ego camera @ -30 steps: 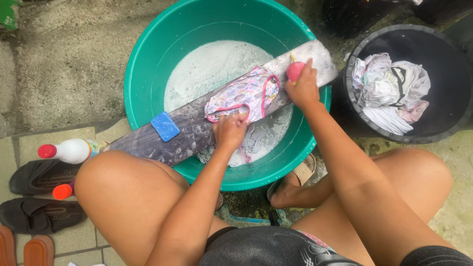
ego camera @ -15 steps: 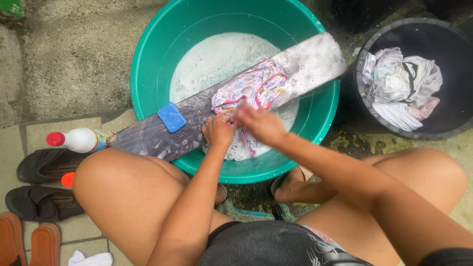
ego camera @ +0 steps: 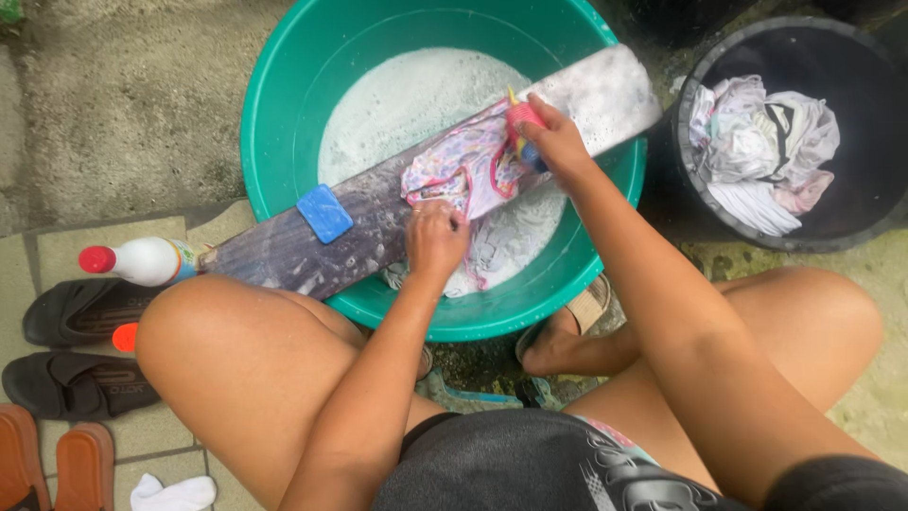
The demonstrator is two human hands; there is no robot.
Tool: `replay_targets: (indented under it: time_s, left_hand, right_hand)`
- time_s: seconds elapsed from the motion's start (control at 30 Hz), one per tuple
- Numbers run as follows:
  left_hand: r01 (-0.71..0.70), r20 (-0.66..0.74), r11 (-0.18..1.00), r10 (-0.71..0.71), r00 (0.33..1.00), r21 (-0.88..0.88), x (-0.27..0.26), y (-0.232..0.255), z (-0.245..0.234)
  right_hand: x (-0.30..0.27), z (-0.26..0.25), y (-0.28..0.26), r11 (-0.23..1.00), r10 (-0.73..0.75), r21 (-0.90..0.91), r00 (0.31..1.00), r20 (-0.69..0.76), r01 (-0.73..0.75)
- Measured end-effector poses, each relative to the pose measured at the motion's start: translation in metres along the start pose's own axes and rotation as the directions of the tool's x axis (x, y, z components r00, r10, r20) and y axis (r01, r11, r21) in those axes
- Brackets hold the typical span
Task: The person washes clothes by hand in a green basin, scrubbing them against a wooden washboard and applying a soap bar to the fabric. They handle white and patterned clothing items and pour liquid from a bottle into the soapy water.
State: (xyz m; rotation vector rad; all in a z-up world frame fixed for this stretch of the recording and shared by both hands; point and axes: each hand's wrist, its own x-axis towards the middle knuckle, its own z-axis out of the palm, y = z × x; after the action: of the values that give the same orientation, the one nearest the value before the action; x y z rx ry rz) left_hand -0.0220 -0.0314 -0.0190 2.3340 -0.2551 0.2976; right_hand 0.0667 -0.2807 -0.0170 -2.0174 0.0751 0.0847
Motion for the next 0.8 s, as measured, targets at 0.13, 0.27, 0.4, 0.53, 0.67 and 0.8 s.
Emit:
replay_targets:
  time_s: [0.13,0.27,0.4,0.53,0.67,0.8]
  left_hand:
    - [-0.044,0.098,0.993,0.055,0.994,-0.110,0.018,0.001,0.018]
    - [0.484,0.355,0.803,-0.365,0.861,-0.348,0.028,-0.011,0.041]
    - [0.777,0.775,-0.059,-0.147,0.614,-0.627,0.039,-0.004,0.026]
    - [0.676,0.680,-0.068,-0.068,0.730,-0.733,0.042,0.053,-0.011]
    - [0.591,0.559,0.261,-0.192,0.807,-0.763,0.021,0.095,-0.041]
    - [0.456,0.487,-0.200,-0.152,0.860,-0.867,0.003,0.101,-0.020]
  right_hand:
    - [-0.041,0.009,-0.034,0.634,0.494,0.515,0.815,0.304,-0.577]
    - [-0.066,0.003,-0.038,0.453,0.305,0.636,0.779,0.547,-0.624]
    - [-0.080,-0.020,-0.045,0.429,0.140,0.694,0.802,0.581,-0.578]
    - [-0.104,-0.057,-0.079,0.462,0.061,0.730,0.839,0.541,-0.504]
    - [-0.122,-0.100,-0.114,0.577,-0.008,0.725,0.885,0.465,-0.376]
    - [-0.091,-0.114,-0.146,0.827,-0.009,0.520,0.920,0.392,-0.213]
